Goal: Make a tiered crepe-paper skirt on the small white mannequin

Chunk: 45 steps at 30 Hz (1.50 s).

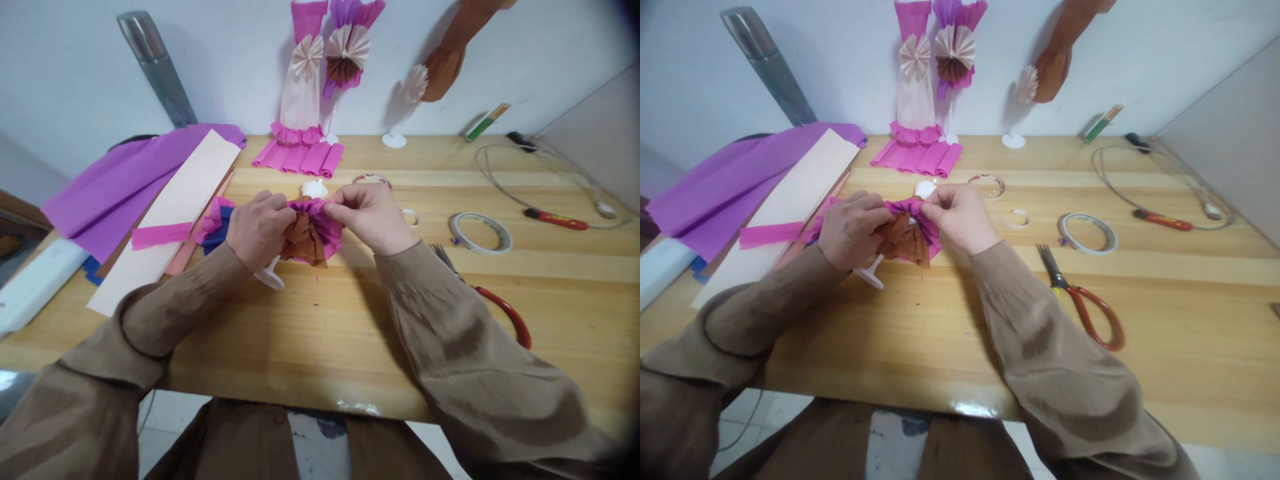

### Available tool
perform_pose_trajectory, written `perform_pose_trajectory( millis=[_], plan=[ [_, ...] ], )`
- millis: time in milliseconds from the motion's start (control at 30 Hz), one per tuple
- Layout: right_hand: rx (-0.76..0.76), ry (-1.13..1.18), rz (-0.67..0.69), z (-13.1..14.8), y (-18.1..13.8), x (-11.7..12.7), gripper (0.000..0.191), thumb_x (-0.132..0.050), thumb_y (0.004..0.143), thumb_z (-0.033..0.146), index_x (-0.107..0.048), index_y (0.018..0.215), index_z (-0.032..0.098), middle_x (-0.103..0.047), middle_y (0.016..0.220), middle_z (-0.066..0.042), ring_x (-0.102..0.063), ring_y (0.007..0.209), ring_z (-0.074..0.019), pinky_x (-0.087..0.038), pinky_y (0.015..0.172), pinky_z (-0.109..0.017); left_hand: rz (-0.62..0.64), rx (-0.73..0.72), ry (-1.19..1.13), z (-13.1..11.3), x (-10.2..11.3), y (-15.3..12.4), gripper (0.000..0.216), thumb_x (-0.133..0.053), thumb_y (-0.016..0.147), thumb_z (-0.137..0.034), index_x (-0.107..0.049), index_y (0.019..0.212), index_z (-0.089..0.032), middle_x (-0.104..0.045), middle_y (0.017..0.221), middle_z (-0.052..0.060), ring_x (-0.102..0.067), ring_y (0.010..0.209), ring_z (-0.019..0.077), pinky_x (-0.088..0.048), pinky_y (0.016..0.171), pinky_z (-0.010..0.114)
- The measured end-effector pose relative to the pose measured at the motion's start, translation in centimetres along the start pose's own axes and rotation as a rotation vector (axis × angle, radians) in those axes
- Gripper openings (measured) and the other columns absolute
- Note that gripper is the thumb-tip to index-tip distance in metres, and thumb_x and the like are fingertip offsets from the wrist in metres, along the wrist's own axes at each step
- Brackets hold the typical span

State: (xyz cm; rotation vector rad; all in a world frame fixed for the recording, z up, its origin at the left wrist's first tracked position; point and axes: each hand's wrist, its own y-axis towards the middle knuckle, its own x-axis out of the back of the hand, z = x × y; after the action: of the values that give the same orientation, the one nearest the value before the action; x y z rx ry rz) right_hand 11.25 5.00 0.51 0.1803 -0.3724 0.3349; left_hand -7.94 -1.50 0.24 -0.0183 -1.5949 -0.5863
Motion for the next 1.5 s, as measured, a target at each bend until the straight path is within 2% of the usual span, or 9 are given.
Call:
perform_pose_trajectory(
  millis=[267,767,867,967,1067,1200,1267,1367,1500],
  plan=[
    [0.007,0.008,0.004,-0.1,0.0,0.0,0.017,-0.066,0.071,0.014,-0.062,0.055,0.017,-0.06,0.056,0.001,-0.049,0.054,-0.011,-0.039,0.057,-0.028,0.044,-0.14,0.033,0.1,0.3,-0.7,0.007,-0.068,0.085,-0.019,-0.074,0.083,-0.021,-0.072,0.089,0.003,-0.06,0.075,0.0173,-0.032,0.053,0.029],
    [0.03,-0.005,0.006,-0.3,-0.1,0.0,0.015,-0.068,0.072,0.018,-0.063,0.058,0.017,-0.062,0.057,0.0,-0.052,0.055,-0.0121,-0.042,0.057,-0.029,-0.05,0.094,0.128,-0.6,-0.5,-0.4,0.014,-0.058,0.089,-0.019,-0.067,0.078,-0.021,-0.065,0.076,0.006,-0.059,0.074,0.0204,-0.034,0.053,0.031],
    [0.025,-0.011,0.014,-0.3,-0.2,0.0,0.016,-0.068,0.072,0.018,-0.062,0.057,0.018,-0.063,0.058,0.0,-0.052,0.054,-0.0121,-0.043,0.058,-0.029,-0.169,0.145,0.139,-0.5,-1.0,-0.4,0.01,-0.058,0.091,-0.024,-0.064,0.083,-0.02,-0.065,0.084,0.007,-0.06,0.082,0.0222,-0.039,0.058,0.032],
    [0.032,-0.017,0.025,-0.5,-0.2,0.0,0.018,-0.07,0.073,0.018,-0.061,0.056,0.019,-0.062,0.058,0.001,-0.052,0.054,-0.0121,-0.043,0.057,-0.029,-0.275,0.159,0.099,-0.3,-1.3,-0.2,0.005,-0.059,0.091,-0.024,-0.061,0.092,-0.019,-0.065,0.097,0.008,-0.06,0.094,0.0247,-0.046,0.074,0.034],
    [0.055,-0.022,0.068,-0.5,-0.2,0.1,0.021,-0.072,0.074,0.024,-0.061,0.057,0.02,-0.062,0.058,0.0,-0.053,0.054,-0.013,-0.043,0.056,-0.03,-0.269,0.13,0.055,0.3,-1.4,0.3,0.005,-0.062,0.088,-0.022,-0.06,0.092,-0.02,-0.067,0.101,0.008,-0.06,0.097,0.0255,-0.048,0.084,0.038],
    [0.082,-0.04,0.149,-0.3,-0.8,0.4,0.011,-0.072,0.077,0.032,-0.071,0.079,0.021,-0.071,0.073,-0.004,-0.064,0.066,-0.0194,-0.053,0.066,-0.037,-0.195,0.176,-0.042,0.8,-1.7,1.1,0.012,-0.06,0.084,-0.017,-0.065,0.094,-0.021,-0.068,0.087,0.005,-0.061,0.09,0.0247,-0.049,0.076,0.037],
    [0.125,-0.131,0.151,-0.2,-1.1,0.4,0.031,-0.072,0.076,0.035,-0.072,0.104,0.021,-0.075,0.086,-0.007,-0.069,0.078,-0.0254,-0.056,0.076,-0.044,-0.179,0.219,-0.099,0.8,-1.6,1.3,0.029,-0.06,0.081,-0.013,-0.066,0.11,-0.018,-0.069,0.091,0.006,-0.063,0.092,0.0256,-0.05,0.076,0.037],
    [0.264,-0.363,0.08,-0.4,-1.4,-0.1,0.063,-0.076,0.07,0.034,-0.062,0.131,0.025,-0.073,0.117,-0.011,-0.067,0.107,-0.0346,-0.053,0.096,-0.053,-0.15,0.216,-0.137,0.6,-1.3,1.4,0.054,-0.059,0.079,-0.008,-0.059,0.133,-0.014,-0.07,0.099,0.009,-0.064,0.097,0.0273,-0.051,0.081,0.038],
    [0.346,-0.581,-0.018,-0.9,-0.8,-1.7,0.07,-0.072,0.074,0.028,-0.051,0.142,0.023,-0.066,0.133,-0.013,-0.06,0.123,-0.0356,-0.047,0.106,-0.051,-0.095,0.119,-0.148,0.3,-0.9,1.3,0.063,-0.05,0.084,-0.008,-0.049,0.147,-0.013,-0.071,0.103,0.01,-0.065,0.102,0.0277,-0.05,0.084,0.037]
  ],
)
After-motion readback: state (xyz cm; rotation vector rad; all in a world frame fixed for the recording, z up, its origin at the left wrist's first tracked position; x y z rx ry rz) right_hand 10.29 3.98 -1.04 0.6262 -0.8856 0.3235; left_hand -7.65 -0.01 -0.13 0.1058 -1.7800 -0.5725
